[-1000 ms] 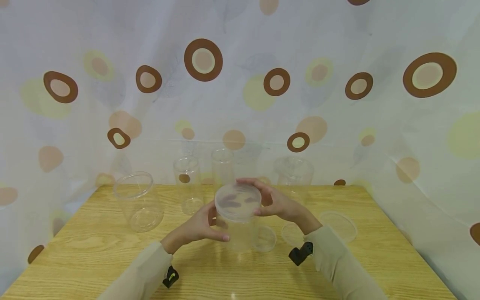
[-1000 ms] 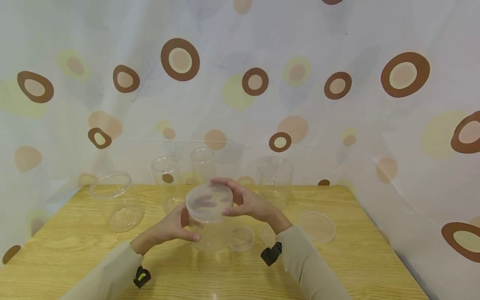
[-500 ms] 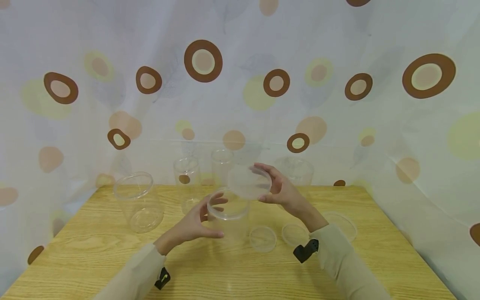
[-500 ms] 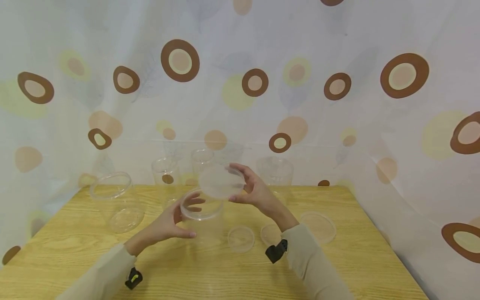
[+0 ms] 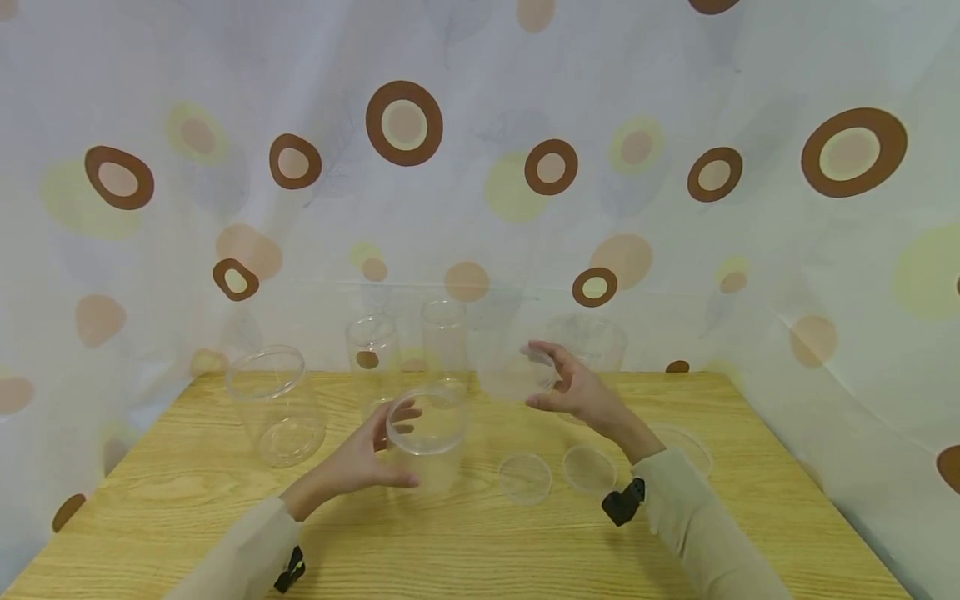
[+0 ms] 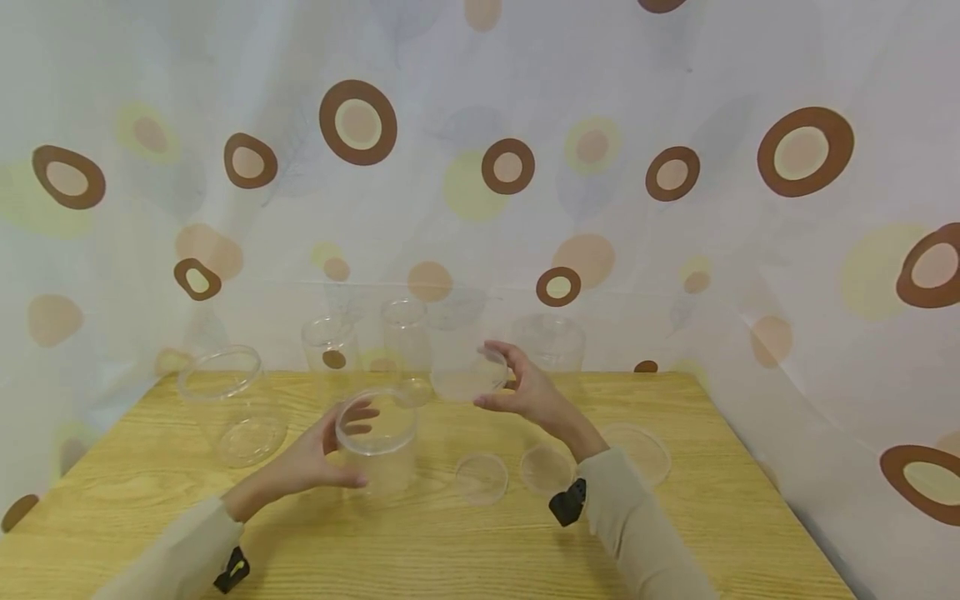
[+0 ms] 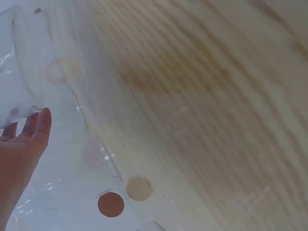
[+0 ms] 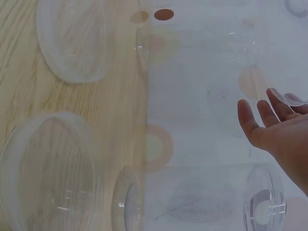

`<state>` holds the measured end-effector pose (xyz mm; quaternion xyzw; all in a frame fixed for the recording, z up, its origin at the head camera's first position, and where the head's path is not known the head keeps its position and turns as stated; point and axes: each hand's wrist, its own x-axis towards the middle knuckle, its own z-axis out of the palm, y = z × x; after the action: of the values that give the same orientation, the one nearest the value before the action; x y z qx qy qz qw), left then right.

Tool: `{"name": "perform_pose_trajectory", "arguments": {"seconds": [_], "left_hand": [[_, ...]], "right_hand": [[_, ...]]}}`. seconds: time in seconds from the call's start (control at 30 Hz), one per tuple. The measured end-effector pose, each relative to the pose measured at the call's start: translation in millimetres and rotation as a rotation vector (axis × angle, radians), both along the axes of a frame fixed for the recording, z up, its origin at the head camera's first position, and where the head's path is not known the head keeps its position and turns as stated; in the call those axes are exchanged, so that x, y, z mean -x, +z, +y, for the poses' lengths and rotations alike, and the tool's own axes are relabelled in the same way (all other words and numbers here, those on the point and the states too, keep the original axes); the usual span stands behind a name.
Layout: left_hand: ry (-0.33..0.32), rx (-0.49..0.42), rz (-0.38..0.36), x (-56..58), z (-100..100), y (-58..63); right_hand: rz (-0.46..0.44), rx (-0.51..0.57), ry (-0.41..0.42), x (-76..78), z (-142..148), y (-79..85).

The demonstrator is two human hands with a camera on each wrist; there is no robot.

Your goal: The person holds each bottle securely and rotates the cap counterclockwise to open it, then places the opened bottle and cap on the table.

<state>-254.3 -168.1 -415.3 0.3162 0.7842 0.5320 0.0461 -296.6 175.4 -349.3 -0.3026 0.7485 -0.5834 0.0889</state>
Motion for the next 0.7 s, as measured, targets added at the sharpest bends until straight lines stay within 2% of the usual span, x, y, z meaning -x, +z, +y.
{"name": "perform_pose_trajectory", "arguments": {"seconds": [0.3, 0.43, 0.6, 0.7], "left_hand": [[-0.011, 0.002, -0.043, 0.8, -8, -7.9], [-0.005, 0.005, -0.061, 1.5, -8, -10.1], [0.020, 0.032, -0.076, 3.9, -9, -12.2], [0.032, 0.049, -0.091, 6.3, -10, -14.6]], "right_hand": [[0.030, -0.247, -0.101, 10.2, 1, -20.6], [0.092, -0.315, -0.133, 14.8, -2, -26.1], [0.163, -0.453, -0.190, 16.5, -7, -26.8], [0.217, -0.525, -0.187, 19.1, -10, -27.5]]}}
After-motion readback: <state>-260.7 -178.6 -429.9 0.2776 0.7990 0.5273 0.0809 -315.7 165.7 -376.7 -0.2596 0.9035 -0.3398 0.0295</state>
